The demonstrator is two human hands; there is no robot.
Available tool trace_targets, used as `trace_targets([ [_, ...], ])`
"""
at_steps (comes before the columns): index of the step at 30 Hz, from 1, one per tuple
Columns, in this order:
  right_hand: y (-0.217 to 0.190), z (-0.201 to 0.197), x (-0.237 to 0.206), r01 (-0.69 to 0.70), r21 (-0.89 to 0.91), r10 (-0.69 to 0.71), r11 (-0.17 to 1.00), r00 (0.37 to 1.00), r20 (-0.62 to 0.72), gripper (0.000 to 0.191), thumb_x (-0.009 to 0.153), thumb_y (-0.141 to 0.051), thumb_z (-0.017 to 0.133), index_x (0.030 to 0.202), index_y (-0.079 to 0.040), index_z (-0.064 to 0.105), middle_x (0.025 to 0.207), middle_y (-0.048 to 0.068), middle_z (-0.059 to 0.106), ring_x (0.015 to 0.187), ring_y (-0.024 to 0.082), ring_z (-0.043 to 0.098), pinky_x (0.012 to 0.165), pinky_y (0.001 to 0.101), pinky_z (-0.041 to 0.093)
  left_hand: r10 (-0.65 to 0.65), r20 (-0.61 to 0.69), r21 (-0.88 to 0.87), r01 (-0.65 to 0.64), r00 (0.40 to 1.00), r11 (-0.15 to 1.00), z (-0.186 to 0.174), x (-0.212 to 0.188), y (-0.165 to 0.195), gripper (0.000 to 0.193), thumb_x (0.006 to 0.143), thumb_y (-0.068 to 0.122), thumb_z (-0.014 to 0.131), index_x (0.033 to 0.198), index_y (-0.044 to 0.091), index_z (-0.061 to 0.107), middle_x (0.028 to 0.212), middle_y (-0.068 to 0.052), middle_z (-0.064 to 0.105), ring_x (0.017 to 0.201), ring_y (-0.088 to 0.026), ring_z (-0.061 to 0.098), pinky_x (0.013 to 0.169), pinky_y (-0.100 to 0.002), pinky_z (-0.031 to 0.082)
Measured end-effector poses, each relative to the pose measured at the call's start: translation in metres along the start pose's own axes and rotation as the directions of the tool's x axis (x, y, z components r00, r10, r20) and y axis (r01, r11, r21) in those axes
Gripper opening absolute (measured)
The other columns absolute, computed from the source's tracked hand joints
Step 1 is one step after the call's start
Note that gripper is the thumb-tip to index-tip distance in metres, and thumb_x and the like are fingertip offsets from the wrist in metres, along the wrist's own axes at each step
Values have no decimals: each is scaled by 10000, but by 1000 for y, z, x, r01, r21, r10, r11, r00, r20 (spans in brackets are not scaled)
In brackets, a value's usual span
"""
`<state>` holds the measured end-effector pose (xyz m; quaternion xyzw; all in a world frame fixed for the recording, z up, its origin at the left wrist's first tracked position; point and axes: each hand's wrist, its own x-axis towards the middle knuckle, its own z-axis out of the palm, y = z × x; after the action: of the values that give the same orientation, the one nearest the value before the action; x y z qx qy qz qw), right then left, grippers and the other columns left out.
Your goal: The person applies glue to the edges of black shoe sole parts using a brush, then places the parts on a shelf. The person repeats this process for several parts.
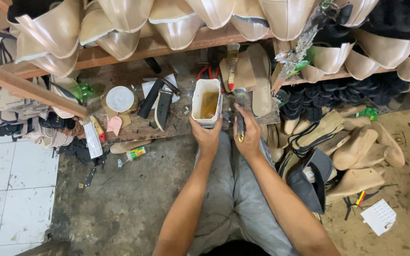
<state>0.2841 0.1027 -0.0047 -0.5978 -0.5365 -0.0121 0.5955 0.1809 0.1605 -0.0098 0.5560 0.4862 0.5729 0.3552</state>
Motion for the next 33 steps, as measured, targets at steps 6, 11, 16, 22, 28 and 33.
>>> trace_targets([
  [6, 4, 8, 19, 27, -62, -24, 998, 999, 46, 675, 821, -69, 775, 1449, -70, 529, 1340, 228, 642, 1240, 419, 628, 1042, 450, 509, 149, 34, 109, -151, 988, 982, -4, -9, 10, 999, 743, 101, 884, 1530, -56, 290, 1521, -279, 400, 1437, -432, 390, 1204, -500, 301],
  [11, 0, 4, 16, 8, -119, 2, 993, 996, 84, 668, 844, -95, 772, 1473, -82, 545, 1354, 232, 633, 1273, 430, 613, 1074, 453, 503, 160, -1, 145, -158, 987, 977, -3, -10, 11, 1001, 688, 74, 910, 1483, -59, 316, 1446, -283, 428, 1376, -436, 418, 1173, -496, 315],
  [16, 0, -1, 17, -35, -59, 36, 998, 999, 21, 639, 847, -125, 792, 1435, -72, 549, 1339, 232, 641, 1255, 424, 625, 1051, 440, 507, 53, -6, 69, -53, 999, 996, -2, -11, 5, 836, 755, 109, 872, 1431, -40, 404, 1351, -247, 556, 1297, -383, 566, 1119, -437, 428],
  [22, 1, -1, 19, -2, -54, 3, 999, 1000, 26, 601, 881, -93, 754, 1438, -44, 535, 1362, 223, 640, 1272, 413, 633, 1071, 434, 512, 179, -61, 171, -166, 982, 971, -2, -10, 3, 891, 760, 93, 888, 1464, -79, 370, 1370, -294, 532, 1298, -436, 528, 1108, -471, 406],
  [28, 4, 1, 19, 9, -86, -7, 996, 1000, 18, 586, 887, -55, 729, 1437, -20, 529, 1370, 234, 636, 1280, 426, 624, 1094, 447, 495, 158, -95, 156, -142, 983, 977, -4, -12, 3, 818, 753, 137, 898, 1422, -58, 470, 1334, -258, 605, 1253, -393, 602, 1071, -448, 461],
  [33, 7, 1, 17, 7, -71, -7, 997, 1000, 12, 542, 921, -34, 704, 1434, -5, 531, 1383, 236, 630, 1293, 417, 621, 1116, 442, 489, 169, -113, 126, -155, 979, 980, -8, -16, 5, 751, 768, 125, 885, 1398, -35, 510, 1330, -226, 622, 1254, -372, 615, 1081, -435, 470],
])
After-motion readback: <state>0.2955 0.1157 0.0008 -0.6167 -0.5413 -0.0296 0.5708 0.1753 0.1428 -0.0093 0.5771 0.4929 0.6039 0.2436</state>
